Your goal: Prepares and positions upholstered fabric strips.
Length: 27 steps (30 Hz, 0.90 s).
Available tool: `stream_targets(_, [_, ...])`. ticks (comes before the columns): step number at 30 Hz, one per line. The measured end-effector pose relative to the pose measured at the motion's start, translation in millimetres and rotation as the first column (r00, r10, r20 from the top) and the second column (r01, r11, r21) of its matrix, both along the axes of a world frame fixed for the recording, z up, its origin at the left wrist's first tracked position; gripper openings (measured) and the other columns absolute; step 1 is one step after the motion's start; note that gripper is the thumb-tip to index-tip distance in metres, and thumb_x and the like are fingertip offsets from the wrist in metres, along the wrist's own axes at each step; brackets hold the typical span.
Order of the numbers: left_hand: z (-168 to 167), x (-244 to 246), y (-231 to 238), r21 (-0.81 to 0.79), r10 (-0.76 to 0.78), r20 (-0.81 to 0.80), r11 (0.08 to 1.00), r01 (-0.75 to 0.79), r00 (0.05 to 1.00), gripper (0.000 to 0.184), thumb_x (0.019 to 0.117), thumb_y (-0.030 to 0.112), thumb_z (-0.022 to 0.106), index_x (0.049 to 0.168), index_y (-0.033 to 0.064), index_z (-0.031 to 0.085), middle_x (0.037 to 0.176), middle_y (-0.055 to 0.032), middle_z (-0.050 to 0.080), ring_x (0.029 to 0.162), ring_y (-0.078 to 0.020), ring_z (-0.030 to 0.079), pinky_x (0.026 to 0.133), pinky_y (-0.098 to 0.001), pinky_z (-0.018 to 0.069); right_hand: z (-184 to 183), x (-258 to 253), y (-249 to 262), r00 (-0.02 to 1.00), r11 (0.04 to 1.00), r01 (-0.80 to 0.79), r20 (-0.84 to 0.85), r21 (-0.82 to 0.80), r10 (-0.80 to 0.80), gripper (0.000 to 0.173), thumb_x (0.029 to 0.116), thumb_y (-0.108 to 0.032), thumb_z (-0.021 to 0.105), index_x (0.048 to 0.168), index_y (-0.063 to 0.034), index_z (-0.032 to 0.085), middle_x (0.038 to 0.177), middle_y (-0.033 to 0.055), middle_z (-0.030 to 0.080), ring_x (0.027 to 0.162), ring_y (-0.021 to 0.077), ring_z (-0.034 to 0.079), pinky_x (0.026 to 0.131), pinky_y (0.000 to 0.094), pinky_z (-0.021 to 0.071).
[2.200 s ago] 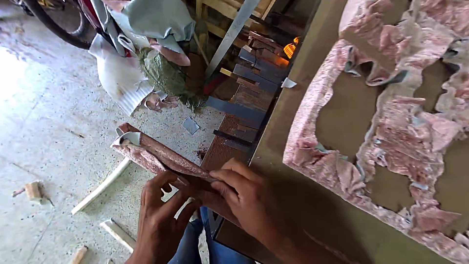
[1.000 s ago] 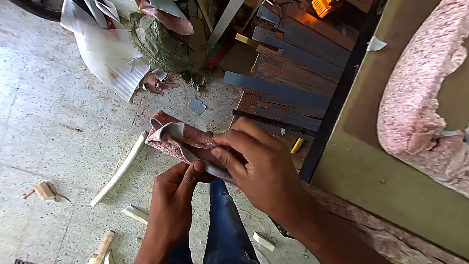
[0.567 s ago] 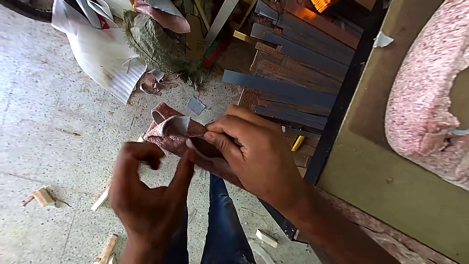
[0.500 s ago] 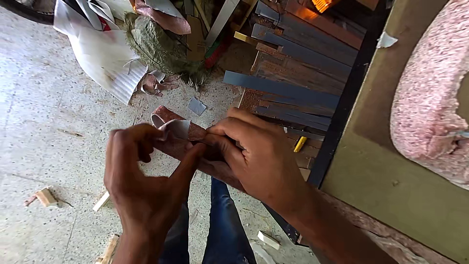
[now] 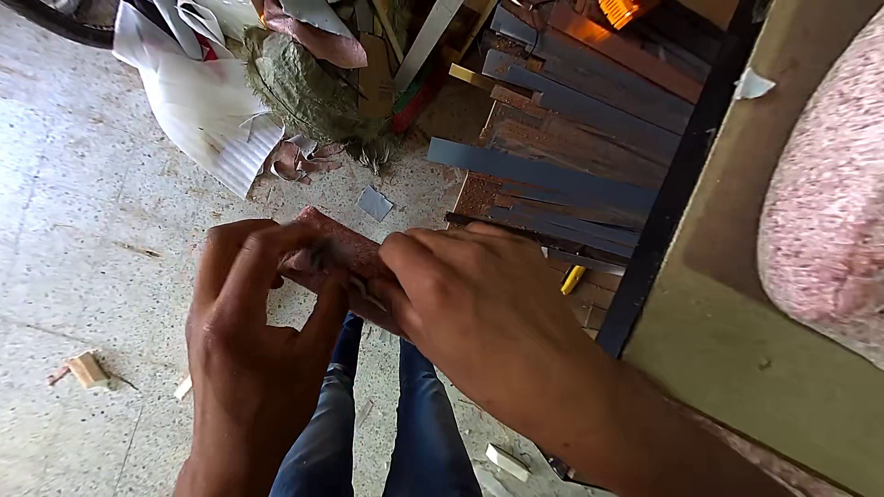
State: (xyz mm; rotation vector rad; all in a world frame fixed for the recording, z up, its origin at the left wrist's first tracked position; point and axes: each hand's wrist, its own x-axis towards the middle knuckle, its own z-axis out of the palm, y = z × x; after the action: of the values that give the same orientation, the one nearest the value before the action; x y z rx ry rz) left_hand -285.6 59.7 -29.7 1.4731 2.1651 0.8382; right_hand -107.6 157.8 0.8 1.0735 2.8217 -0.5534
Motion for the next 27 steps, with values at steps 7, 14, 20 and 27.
stream_targets(7, [-6.2,2.5,-2.9,0.149,0.038,0.271,0.986,-0.081,0.962,0.008,0.0925,0.027,0.075,0.099,0.0225,0.071,0.119,0.0046,0.061,0.110,-0.0126,0.061,0.087,-0.0293,0.0562,-9.2,5.9,11.2,0.968,0.992,0.070,-0.235,-0.103,-0.092,0.020,0.0933,-0.029,0.062,0.075,-0.0201,0.060,0.063,-0.0083,0.049,0.054,0.0062,0.050,0.045,0.0272,0.0366])
stream_targets(14, [-11.8,38.6,-7.5,0.045,0.055,0.980,0.874,-0.484,0.189,0.009,0.1065,0.021,0.054,0.112,0.0139,0.054,0.110,-0.0071,0.063,0.100,-0.0186,0.068,0.088,-0.0401,0.0613,-4.1,-0.3,-4.0,0.977,0.997,0.040,-0.209,-0.063,-0.053,0.046,0.0780,-0.059,0.080,0.101,-0.0208,0.068,0.088,-0.0020,0.054,0.076,0.0154,0.057,0.059,0.0329,0.0474])
stream_targets(20, [-3.3,53.7,-0.5,-0.165,0.353,0.863,0.874,-0.457,0.362,0.077,0.0807,0.026,0.088,0.141,0.0160,0.041,0.104,-0.0107,0.070,0.083,-0.0213,0.075,0.069,-0.0357,0.0668,-6.5,2.8,-10.8,0.979,1.000,0.022,-0.202,-0.010,-0.024,0.038,0.0861,-0.053,0.075,0.100,-0.0177,0.070,0.091,0.0014,0.054,0.081,0.0186,0.056,0.060,0.0330,0.0457])
stream_targets(27, [3.7,49.7,-0.4,-0.310,0.416,0.842,0.894,-0.323,0.343,0.078,0.0876,0.027,0.082,0.147,0.0098,0.034,0.103,-0.0151,0.071,0.081,-0.0267,0.075,0.068,-0.0395,0.0670,1.7,35.2,-38.8,0.982,0.999,-0.035,-0.184,-0.017,0.031,0.029,0.0990,-0.034,0.063,0.126,-0.0250,0.071,0.101,0.0041,0.066,0.087,0.0246,0.061,0.069,0.0406,0.0480])
